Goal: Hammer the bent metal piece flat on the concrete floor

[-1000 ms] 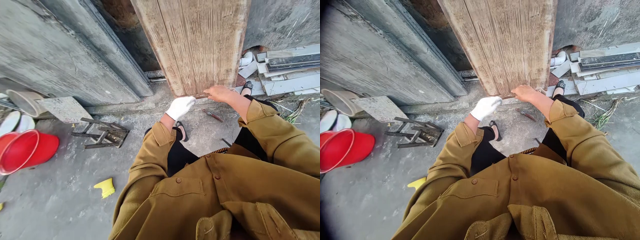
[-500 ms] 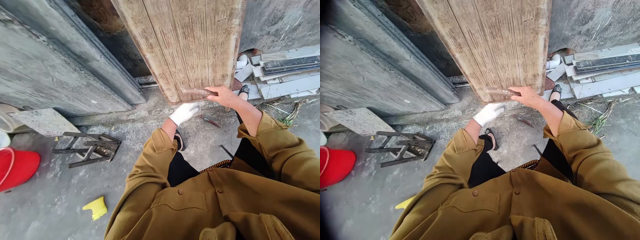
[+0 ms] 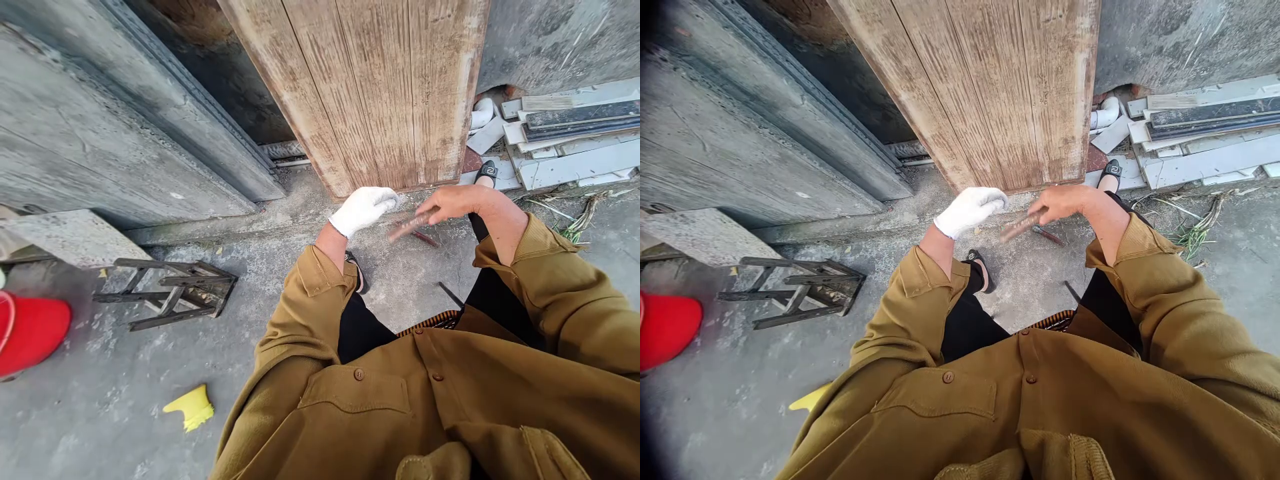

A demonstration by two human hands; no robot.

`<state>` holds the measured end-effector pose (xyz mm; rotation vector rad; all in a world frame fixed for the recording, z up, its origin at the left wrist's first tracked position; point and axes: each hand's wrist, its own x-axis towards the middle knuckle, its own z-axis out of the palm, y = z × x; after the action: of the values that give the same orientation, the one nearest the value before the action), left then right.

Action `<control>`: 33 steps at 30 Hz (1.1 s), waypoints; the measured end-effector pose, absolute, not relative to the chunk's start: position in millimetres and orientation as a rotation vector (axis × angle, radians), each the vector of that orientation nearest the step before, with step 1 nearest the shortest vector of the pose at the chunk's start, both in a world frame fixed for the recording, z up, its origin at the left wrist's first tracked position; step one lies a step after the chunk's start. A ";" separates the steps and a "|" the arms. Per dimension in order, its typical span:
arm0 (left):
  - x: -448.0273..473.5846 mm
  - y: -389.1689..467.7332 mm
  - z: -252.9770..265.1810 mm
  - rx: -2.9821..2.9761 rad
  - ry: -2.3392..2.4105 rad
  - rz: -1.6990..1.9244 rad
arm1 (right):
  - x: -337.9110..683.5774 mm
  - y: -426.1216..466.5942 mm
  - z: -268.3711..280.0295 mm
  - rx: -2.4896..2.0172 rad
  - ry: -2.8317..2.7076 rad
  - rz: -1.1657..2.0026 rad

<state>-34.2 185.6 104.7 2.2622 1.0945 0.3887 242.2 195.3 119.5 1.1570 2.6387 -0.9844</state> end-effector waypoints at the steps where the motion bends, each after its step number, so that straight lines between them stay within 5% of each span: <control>1: -35.1 188.3 103.9 2.224 1.081 0.407 | 242.9 193.5 122.5 1.032 2.595 -1.082; 5: -40.0 199.6 96.2 2.120 1.150 0.463 | 245.2 187.3 135.3 0.938 2.538 -1.550; 11: -34.8 194.5 81.9 2.098 1.103 0.363 | 243.9 190.1 132.0 1.727 2.602 -2.026; 15: -15.6 175.3 83.4 2.170 0.859 0.198 | 238.4 195.0 117.8 1.912 2.586 -1.841; 23: -17.6 169.3 94.8 2.309 0.874 0.128 | 237.7 197.9 104.6 1.907 2.485 -0.650; 27: -26.3 175.7 100.2 2.403 1.093 0.201 | 233.3 194.3 109.1 1.574 2.421 -0.651; 33: -39.7 191.9 102.1 2.380 1.253 0.241 | 230.9 185.1 125.1 0.919 2.323 -1.207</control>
<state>-39.7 191.9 102.1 2.3799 1.2529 0.2414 230.9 185.1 125.1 0.9190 2.3232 -1.2074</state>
